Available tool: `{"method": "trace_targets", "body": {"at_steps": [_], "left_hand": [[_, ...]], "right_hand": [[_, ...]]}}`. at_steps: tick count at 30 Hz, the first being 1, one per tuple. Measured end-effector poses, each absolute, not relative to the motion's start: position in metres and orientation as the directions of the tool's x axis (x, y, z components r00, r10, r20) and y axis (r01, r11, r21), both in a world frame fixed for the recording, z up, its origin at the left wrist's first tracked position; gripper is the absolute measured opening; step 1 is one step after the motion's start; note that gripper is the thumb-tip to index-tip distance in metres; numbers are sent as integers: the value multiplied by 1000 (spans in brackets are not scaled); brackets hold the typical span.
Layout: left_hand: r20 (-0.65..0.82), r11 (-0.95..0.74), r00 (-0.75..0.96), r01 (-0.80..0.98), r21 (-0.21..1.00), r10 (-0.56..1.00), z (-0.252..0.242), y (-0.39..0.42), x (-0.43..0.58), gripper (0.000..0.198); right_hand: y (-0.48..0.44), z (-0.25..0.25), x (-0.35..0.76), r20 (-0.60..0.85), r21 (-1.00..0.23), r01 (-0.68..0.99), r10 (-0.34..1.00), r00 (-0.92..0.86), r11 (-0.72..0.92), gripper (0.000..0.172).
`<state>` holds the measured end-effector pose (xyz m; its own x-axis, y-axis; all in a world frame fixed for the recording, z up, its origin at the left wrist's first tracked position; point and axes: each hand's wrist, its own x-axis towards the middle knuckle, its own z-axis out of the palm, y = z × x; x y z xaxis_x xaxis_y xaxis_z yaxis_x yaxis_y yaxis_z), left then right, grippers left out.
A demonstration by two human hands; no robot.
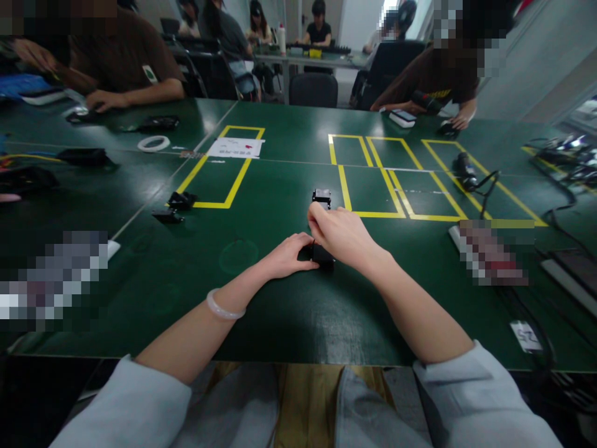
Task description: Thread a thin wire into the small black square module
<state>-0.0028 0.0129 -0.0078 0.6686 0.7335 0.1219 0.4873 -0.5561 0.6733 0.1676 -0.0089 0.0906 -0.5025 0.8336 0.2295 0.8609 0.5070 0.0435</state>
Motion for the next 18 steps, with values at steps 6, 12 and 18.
{"method": "trace_targets", "body": {"at_steps": [6,12,18], "left_hand": [[127,-562,679,472,680,723,-7,13,-3,46],[128,-567,678,478,671,724,-8,14,-3,48],[134,-567,680,466,680,720,-7,13,-2,45]], "right_hand": [[-8,89,167,223,55,869,843,-490,491,30],[-8,89,167,224,26,869,844,-486,494,28],[-8,89,166,214,50,878,854,-474,475,31]]}}
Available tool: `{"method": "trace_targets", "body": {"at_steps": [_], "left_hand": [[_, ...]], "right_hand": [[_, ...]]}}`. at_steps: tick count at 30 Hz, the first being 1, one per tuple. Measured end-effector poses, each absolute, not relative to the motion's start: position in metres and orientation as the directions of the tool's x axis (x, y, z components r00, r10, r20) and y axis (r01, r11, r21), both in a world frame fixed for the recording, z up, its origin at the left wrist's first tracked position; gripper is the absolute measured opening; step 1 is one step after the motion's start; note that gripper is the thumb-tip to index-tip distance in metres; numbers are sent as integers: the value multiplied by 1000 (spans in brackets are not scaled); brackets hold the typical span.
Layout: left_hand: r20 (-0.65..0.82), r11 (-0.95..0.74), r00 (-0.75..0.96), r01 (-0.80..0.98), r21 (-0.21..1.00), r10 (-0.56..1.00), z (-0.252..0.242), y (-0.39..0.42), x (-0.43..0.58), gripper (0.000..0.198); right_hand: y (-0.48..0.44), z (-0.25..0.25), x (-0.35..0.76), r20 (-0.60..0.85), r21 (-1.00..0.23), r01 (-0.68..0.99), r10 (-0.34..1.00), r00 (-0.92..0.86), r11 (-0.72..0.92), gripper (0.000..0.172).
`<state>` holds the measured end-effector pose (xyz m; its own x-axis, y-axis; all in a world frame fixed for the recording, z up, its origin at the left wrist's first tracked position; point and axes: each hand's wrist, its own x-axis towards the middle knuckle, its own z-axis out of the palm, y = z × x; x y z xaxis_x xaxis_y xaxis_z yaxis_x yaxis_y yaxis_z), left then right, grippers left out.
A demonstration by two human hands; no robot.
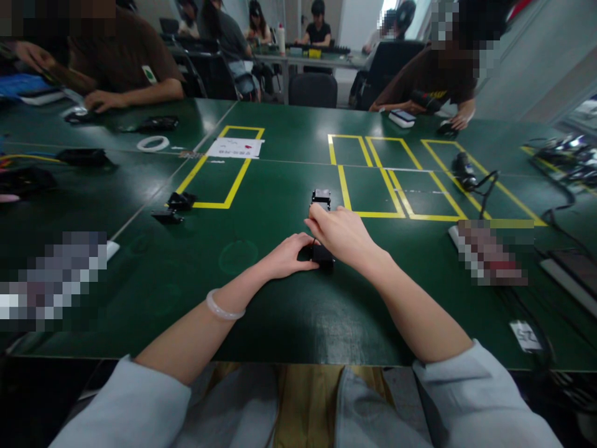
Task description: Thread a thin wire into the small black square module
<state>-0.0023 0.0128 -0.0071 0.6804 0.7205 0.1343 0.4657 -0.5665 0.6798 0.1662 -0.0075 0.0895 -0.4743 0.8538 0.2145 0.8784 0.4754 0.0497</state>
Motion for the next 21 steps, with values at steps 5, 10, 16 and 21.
{"method": "trace_targets", "body": {"at_steps": [5,10,16,21], "left_hand": [[124,-559,675,479,677,727,-8,13,-3,47],[126,-561,674,480,674,728,-8,14,-3,46],[129,-563,678,471,679,724,-7,13,-3,48],[130,-566,678,475,674,724,-8,14,-4,47]], "right_hand": [[-6,87,166,229,53,883,855,-465,467,29],[-7,88,167,244,46,878,846,-473,477,30],[-6,88,166,215,64,891,866,-452,449,31],[-7,88,166,224,44,883,857,-464,467,30]]}}
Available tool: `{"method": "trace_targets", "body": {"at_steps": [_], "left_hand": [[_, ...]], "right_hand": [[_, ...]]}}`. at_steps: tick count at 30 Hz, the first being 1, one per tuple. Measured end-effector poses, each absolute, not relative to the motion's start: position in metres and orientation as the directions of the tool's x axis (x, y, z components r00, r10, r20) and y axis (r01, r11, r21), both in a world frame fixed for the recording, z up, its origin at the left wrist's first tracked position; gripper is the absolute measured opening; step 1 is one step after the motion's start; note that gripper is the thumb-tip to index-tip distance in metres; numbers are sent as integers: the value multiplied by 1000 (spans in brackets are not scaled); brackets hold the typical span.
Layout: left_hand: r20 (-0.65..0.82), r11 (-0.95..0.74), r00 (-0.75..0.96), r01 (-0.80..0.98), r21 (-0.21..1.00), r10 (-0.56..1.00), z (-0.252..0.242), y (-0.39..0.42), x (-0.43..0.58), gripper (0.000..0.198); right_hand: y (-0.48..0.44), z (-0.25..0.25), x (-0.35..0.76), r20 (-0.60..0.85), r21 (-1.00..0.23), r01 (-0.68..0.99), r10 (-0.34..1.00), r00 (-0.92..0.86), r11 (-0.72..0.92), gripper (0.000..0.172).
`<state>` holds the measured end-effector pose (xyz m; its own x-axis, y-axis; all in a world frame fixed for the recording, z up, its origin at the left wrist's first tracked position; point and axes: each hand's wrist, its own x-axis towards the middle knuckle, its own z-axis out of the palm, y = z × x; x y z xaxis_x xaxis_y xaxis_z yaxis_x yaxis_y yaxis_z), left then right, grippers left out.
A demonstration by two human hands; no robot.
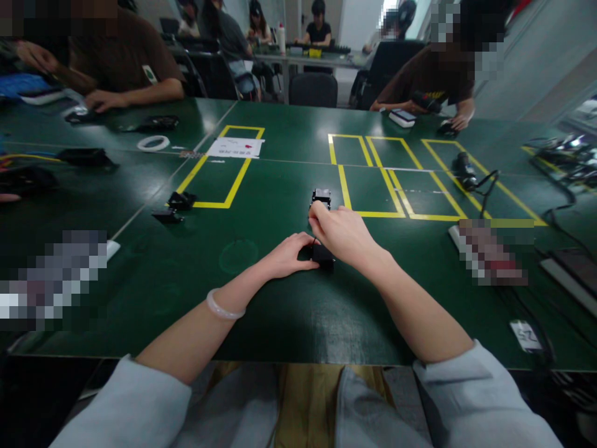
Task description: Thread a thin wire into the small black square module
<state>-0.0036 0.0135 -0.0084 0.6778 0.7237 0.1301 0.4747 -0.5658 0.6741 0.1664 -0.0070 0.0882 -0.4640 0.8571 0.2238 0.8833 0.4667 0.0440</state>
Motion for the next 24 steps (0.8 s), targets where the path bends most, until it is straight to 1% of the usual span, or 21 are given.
{"method": "trace_targets", "body": {"at_steps": [4,7,13,18,21,24], "left_hand": [[136,-569,676,474,672,724,-8,13,-4,46],[132,-566,677,473,675,724,-7,13,-4,47],[126,-562,678,476,676,724,-7,13,-4,49],[129,-566,679,473,675,722,-8,13,-3,47],[133,-573,685,468,673,716,-9,14,-3,48],[132,-573,685,471,671,717,-11,14,-4,49]], "right_hand": [[-7,88,166,226,57,887,859,-459,459,33],[-7,88,166,231,67,894,865,-446,443,32],[-7,88,167,233,37,887,860,-455,460,29],[-7,89,167,211,54,889,865,-454,454,34],[-7,89,166,205,69,896,873,-443,438,32],[-8,90,166,202,54,899,877,-436,435,29]]}}
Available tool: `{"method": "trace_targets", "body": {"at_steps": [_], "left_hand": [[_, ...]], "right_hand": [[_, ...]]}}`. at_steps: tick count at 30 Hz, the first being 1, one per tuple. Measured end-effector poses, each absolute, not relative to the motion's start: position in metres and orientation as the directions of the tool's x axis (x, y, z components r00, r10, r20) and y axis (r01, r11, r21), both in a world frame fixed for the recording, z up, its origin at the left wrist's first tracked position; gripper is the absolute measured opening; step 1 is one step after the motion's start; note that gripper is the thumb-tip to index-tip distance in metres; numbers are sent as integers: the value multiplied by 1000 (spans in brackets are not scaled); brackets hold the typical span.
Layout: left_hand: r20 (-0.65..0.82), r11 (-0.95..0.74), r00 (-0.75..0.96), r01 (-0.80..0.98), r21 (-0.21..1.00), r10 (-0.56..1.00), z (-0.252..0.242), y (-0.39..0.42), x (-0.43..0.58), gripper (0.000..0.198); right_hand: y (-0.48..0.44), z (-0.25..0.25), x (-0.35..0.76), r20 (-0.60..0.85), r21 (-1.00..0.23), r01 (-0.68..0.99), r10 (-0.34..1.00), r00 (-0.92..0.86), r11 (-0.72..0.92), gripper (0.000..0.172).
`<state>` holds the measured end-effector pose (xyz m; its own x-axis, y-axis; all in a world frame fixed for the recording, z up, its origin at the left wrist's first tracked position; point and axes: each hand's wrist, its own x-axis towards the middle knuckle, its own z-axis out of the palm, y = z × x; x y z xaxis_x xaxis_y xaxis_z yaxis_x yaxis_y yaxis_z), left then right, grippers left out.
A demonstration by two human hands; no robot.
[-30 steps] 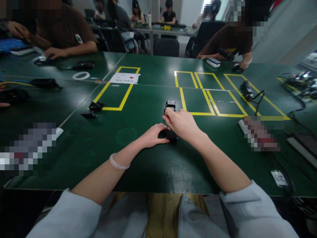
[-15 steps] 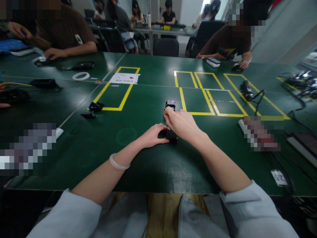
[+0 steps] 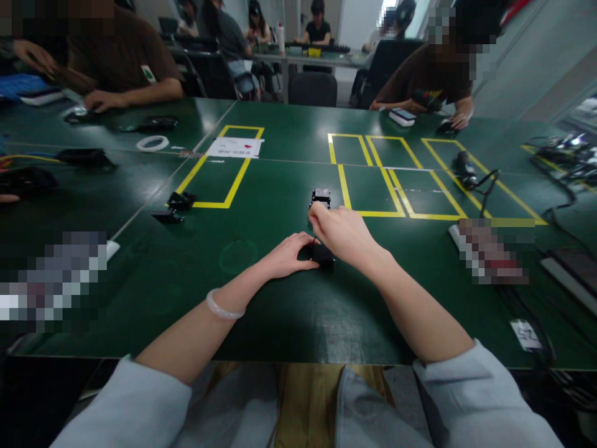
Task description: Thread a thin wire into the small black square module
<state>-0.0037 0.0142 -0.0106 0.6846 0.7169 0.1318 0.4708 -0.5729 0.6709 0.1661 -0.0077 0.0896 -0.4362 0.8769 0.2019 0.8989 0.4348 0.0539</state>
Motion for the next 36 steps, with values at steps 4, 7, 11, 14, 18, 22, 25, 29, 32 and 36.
{"method": "trace_targets", "body": {"at_steps": [4,7,11,14,18,22,25,29,32,36], "left_hand": [[131,-571,679,479,667,722,-11,14,-4,49],[129,-570,675,486,662,726,-10,14,-4,47],[132,-582,688,478,658,714,-9,14,-4,48],[129,-578,686,479,661,716,-9,14,-4,49],[134,-571,676,481,665,725,-10,14,-4,49],[135,-576,679,480,661,721,-9,14,-4,47],[135,-581,685,477,660,716,-9,14,-3,49],[132,-578,684,479,661,718,-9,14,-4,48],[126,-576,684,484,659,718,-9,14,-4,48],[126,-577,682,489,654,720,-9,13,-4,48]], "right_hand": [[-9,91,166,202,29,893,872,-445,449,31],[-9,92,166,191,33,891,873,-450,452,34],[-8,91,166,195,47,899,879,-436,435,30],[-8,91,166,205,34,895,873,-442,445,27],[-9,92,166,223,15,888,864,-450,459,30],[-10,93,166,202,28,896,876,-438,442,34],[-9,92,166,187,46,906,887,-422,421,33],[-7,91,165,188,37,901,883,-431,432,29],[-8,91,166,199,17,894,875,-441,447,27],[-9,91,167,234,9,891,865,-443,454,29]]}}
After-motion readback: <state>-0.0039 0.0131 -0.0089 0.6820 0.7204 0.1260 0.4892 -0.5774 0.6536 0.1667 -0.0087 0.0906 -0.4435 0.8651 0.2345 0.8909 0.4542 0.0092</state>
